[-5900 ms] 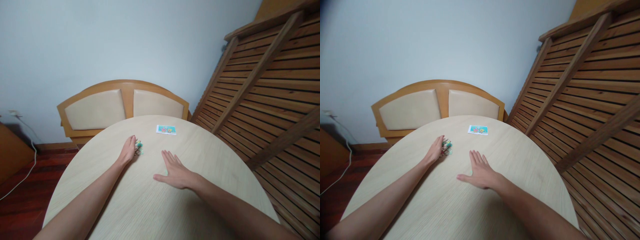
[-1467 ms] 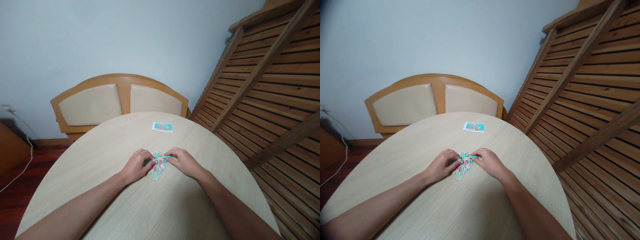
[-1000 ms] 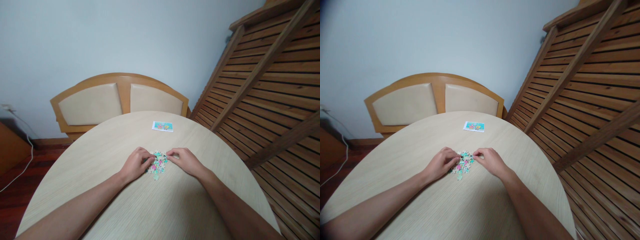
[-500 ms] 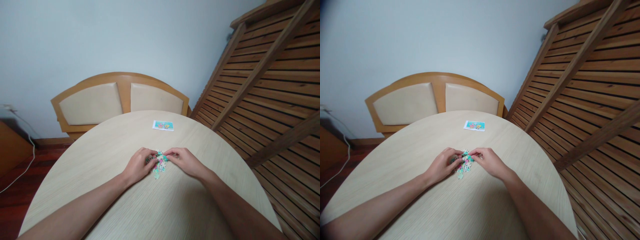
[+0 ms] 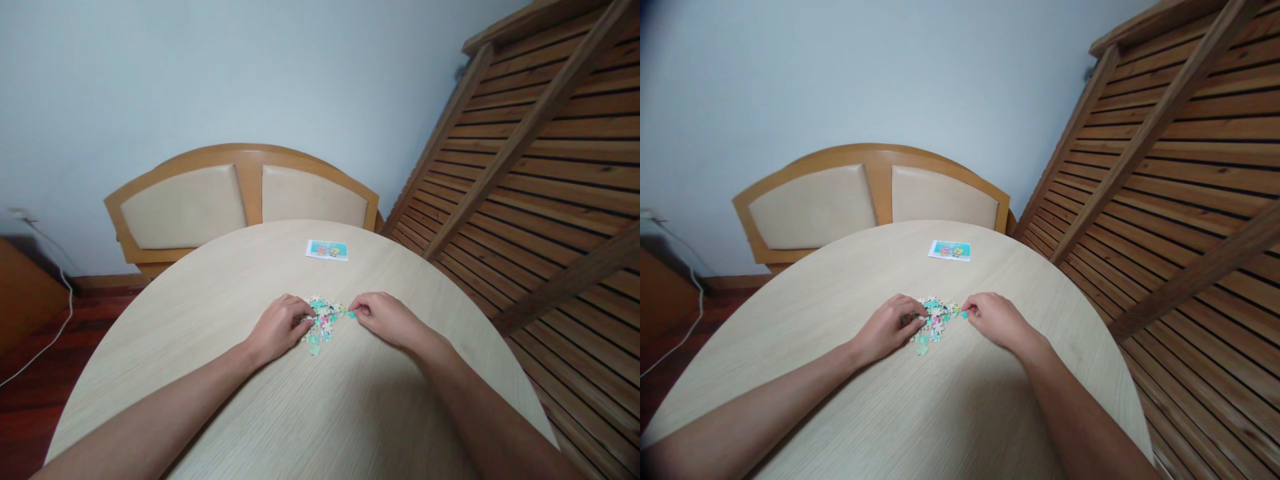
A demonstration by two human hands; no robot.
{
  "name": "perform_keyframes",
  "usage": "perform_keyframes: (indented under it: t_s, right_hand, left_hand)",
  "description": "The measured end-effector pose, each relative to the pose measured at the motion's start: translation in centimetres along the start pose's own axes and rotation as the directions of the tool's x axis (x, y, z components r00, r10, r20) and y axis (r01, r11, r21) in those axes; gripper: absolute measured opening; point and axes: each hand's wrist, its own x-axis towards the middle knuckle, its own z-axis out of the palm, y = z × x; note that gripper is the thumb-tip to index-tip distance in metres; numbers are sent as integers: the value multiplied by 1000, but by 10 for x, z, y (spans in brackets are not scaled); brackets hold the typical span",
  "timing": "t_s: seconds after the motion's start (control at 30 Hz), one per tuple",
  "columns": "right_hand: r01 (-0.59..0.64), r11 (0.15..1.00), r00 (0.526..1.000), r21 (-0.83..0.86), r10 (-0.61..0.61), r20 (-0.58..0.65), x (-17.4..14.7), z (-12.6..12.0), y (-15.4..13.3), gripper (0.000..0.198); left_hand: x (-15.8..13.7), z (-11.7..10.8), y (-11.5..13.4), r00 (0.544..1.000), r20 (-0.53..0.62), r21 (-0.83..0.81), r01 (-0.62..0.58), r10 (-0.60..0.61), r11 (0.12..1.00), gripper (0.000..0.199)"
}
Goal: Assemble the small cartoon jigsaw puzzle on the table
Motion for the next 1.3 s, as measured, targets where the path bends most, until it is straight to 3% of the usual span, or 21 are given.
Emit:
perform_keyframes:
  t_s: [0.2, 0.37, 0.47, 0.77, 0.97, 1.3]
  right_hand:
    - [1, 1000, 995, -23, -3, -99, 3, 5, 4, 19]
    - [215, 973, 969, 89, -200, -146, 6, 23, -11, 19]
    - [290, 955, 947, 69, -275, -165, 7, 32, -17, 26]
    - [266, 961, 953, 75, -251, -169, 13, 33, -6, 15]
    - [271, 951, 951, 149, -242, -192, 11, 22, -2, 19]
    - [298, 915, 955, 274, -285, -86, 4, 10, -2, 24]
  left_hand:
    - [0, 0, 0, 999, -9, -27, 32, -33, 999, 9]
    - [1, 0, 2, 998, -34, -56, 59, -61, 997, 7]
    - [1, 1, 3, 994, -46, -120, 97, -103, 988, 9]
    - [3, 1, -2, 991, -77, -87, 105, -112, 991, 14]
    - [3, -3, -5, 980, -128, -87, 141, -152, 986, 15]
    - [1, -19, -22, 977, -168, 203, 167, -134, 965, 18]
